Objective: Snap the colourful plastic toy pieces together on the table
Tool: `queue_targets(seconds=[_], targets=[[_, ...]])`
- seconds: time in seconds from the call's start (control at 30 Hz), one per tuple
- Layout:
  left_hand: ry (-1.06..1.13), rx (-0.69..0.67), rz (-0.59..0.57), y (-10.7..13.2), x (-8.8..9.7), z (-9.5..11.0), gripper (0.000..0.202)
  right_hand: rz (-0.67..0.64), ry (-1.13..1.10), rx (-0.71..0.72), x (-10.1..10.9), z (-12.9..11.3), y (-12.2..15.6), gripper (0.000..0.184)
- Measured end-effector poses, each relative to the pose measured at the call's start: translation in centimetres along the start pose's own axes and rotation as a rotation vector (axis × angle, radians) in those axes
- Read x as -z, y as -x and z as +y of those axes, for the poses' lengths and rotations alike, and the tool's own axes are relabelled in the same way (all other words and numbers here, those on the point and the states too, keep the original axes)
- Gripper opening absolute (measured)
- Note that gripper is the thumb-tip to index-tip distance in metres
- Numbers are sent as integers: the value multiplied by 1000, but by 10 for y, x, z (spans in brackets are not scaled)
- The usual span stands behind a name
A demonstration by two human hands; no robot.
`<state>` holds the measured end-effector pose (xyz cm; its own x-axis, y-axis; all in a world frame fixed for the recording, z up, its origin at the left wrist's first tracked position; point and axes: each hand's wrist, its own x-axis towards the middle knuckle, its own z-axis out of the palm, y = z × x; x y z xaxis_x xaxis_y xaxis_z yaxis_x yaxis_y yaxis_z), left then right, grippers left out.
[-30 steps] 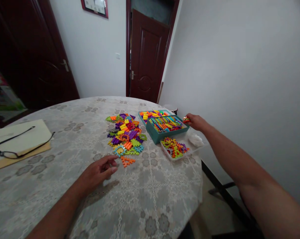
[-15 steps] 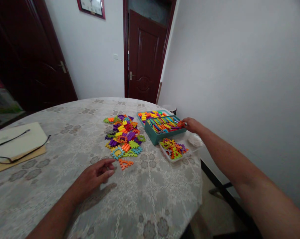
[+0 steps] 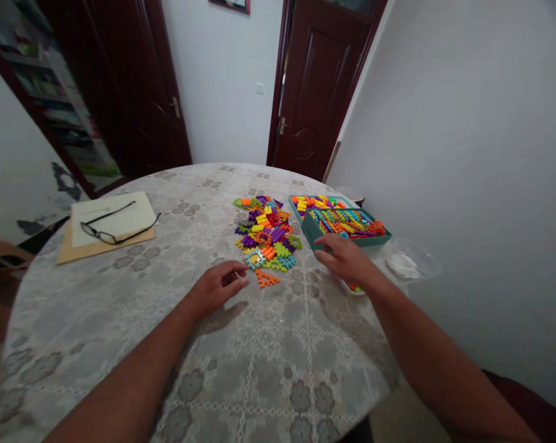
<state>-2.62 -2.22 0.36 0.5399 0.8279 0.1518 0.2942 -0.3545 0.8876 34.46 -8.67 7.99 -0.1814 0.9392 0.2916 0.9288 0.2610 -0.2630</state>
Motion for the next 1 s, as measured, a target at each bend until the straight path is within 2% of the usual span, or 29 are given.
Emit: queue_targets(seconds=[0.1, 0.2, 0.27, 0.37, 0.47, 0.73, 0.83, 1.0], targets=[[-155, -76, 75, 1, 2, -1, 41, -44, -72, 41, -43, -29, -15, 41], [-268, -142, 109, 1, 4, -4, 40, -20, -45, -7, -81, -39, -35, 54], [-320, -191, 116, 0, 4, -7, 41, -3, 7, -96, -99, -40, -46, 62], [-378, -249, 109, -2, 3, -13, 42, -13, 77, -202, -116, -40, -52, 69], [-420, -276, 73, -3, 0, -17, 43, -8, 84, -188, -124, -41, -47, 65], [-494, -292, 37, -3, -4, -22, 41, 163, -178, 74, -127, -60, -39, 34], [-480, -282, 40, -3, -3, -22, 40, 229, -323, 25, -124, -61, -41, 31], [-446, -261, 36, -3, -1, -20, 38, 341, -525, -189, -121, -47, -43, 32]])
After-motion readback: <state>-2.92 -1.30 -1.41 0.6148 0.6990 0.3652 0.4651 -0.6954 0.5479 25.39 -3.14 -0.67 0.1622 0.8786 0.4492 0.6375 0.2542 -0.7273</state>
